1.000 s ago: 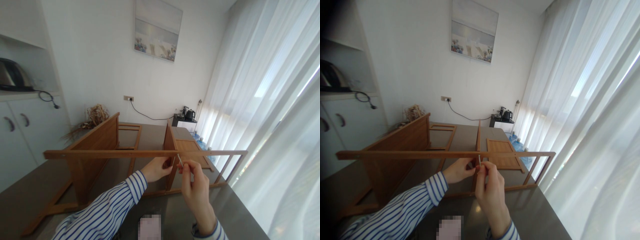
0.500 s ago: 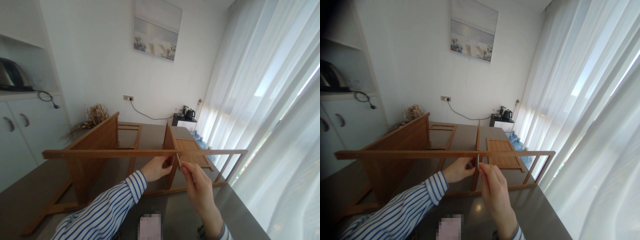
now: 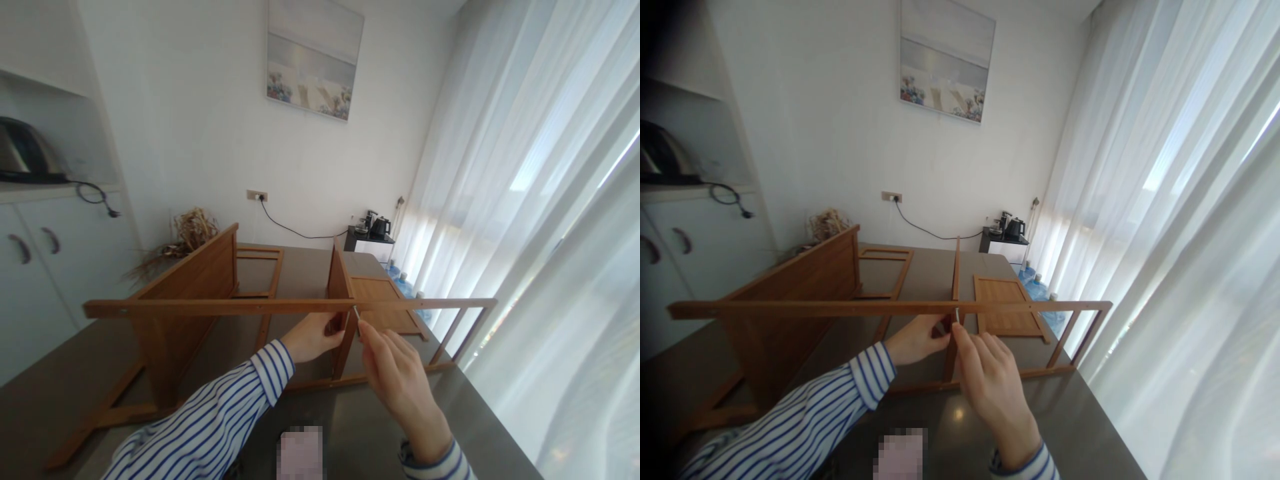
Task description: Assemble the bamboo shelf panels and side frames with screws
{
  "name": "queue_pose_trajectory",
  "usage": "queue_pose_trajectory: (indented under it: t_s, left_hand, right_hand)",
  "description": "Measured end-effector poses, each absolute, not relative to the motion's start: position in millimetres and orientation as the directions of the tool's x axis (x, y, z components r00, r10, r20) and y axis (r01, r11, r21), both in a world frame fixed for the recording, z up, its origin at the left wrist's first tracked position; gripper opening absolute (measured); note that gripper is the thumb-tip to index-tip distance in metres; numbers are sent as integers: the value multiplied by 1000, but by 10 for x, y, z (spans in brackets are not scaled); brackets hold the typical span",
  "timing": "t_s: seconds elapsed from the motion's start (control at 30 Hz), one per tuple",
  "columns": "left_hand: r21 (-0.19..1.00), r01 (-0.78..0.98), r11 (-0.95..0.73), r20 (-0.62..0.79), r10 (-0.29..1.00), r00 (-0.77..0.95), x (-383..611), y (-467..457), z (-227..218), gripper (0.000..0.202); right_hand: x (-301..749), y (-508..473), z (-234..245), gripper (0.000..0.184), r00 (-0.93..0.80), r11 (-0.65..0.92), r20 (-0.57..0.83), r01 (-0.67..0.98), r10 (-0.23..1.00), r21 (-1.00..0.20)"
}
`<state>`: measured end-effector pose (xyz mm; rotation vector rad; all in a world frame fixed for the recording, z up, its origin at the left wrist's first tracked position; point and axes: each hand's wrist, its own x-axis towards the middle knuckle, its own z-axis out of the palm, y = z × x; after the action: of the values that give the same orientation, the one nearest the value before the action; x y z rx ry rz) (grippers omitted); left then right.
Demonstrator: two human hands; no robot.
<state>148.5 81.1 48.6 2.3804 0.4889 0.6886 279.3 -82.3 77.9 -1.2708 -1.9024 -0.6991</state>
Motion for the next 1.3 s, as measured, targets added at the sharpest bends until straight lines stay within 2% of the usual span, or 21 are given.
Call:
queue_pose_trajectory:
  t_s: [0.1,0.2,0.23,0.3,0.37,0.47,0.57,0.7,0.8,0.9,1.0,1.07,1.2,1.3]
  left_hand:
    - [640,184,-746,347,494,797,1480,808,495,20]
    - [656,184,-732,327,495,805,1473,789,520,20]
    - [664,177,-727,322,491,809,1470,781,531,21]
    - [675,167,-719,319,488,812,1464,765,557,23]
    - [671,175,-720,316,492,811,1459,755,577,23]
    - [656,202,-728,313,505,804,1456,753,584,23]
    - [656,197,-728,330,512,793,1463,759,562,24]
    - [664,181,-726,334,505,796,1471,771,529,23]
    - [660,176,-730,334,496,802,1472,782,521,21]
    - [660,166,-733,336,486,807,1475,790,516,21]
    - [660,175,-731,336,495,801,1479,794,503,22]
    - [657,189,-730,333,505,796,1480,797,495,22]
    - [647,196,-737,335,506,795,1473,798,501,24]
    - [641,197,-742,338,503,795,1471,794,511,22]
  right_hand:
    - [2633,-795,760,30,20,415,797,846,604,-336]
    - [2460,-763,758,20,277,422,642,560,715,-713]
    - [2416,-753,762,19,326,431,589,444,739,-786]
    - [2368,-740,771,20,371,452,521,262,768,-853]
    - [2374,-742,777,20,371,459,513,229,774,-858]
    - [2458,-770,786,19,307,439,592,442,745,-782]
    - [2562,-800,814,22,150,445,728,703,669,-555]
    - [2659,-800,872,32,-107,483,819,847,563,-222]
    - [2696,-781,896,33,-175,445,841,891,511,-85]
    - [2698,-761,892,30,-190,416,856,909,481,-33]
    - [2663,-743,863,22,-119,405,879,910,462,-90]
    - [2625,-732,834,18,-21,397,887,899,462,-185]
    - [2533,-726,784,22,289,374,800,766,525,-522]
    - [2484,-738,781,18,400,392,678,591,616,-705]
